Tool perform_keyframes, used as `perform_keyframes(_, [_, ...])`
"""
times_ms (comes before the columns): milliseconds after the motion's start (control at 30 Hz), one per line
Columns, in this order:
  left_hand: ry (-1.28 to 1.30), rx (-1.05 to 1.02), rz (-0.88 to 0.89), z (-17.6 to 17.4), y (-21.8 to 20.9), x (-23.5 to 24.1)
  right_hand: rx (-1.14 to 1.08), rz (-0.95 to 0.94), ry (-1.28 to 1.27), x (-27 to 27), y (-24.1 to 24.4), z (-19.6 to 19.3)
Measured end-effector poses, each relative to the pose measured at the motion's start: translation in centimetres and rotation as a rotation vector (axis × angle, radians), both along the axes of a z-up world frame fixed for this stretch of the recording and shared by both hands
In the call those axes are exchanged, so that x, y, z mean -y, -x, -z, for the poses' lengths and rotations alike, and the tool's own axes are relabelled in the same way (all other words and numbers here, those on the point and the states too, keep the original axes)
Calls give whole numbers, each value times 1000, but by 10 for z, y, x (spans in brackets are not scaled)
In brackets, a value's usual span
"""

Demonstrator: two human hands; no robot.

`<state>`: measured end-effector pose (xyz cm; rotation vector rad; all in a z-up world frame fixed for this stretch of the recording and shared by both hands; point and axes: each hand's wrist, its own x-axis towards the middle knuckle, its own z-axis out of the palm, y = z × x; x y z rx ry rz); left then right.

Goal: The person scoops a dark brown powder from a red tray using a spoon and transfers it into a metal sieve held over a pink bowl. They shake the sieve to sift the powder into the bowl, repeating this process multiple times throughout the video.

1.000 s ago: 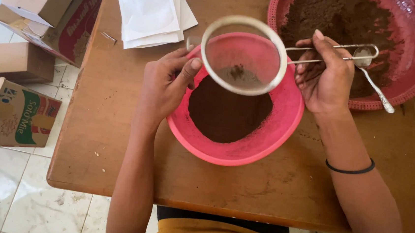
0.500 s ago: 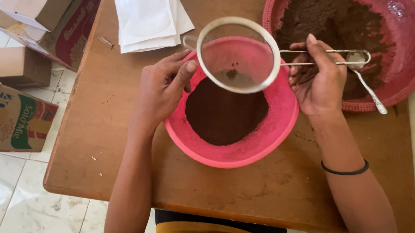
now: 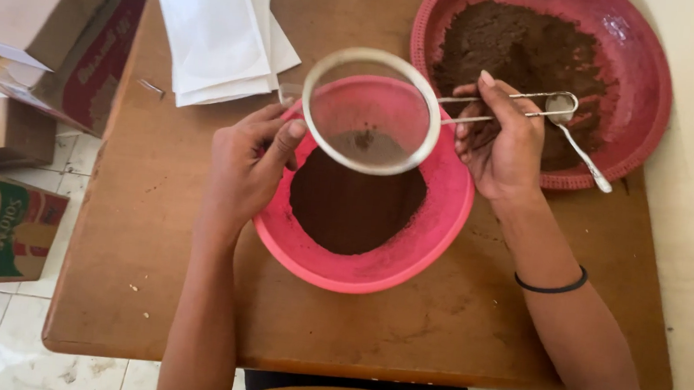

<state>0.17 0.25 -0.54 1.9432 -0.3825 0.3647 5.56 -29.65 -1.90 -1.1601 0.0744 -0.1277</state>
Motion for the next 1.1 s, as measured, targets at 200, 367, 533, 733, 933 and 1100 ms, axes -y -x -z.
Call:
perform_keyframes(200, [-21, 3, -14, 12, -5, -3, -3, 8, 3, -1, 2, -3])
perform_keyframes(367, [-16, -8, -12, 7, -2, -1, -6, 1, 10, 2, 0, 0])
perform_keyframes(533, [-8, -17, -4, -2, 1, 0, -10, 17, 10, 1, 1, -1])
perform_keyframes(733, [-99, -56, -21, 1, -1, -1, -81, 8, 49, -12, 15, -31])
perform_keyframes(933, [-90, -54, -24, 6, -4, -1, -72, -9, 72, -11, 17, -32])
perform_keyframes(1100, [-69, -25, 8, -9, 2, 3, -59, -38, 93, -10, 17, -32])
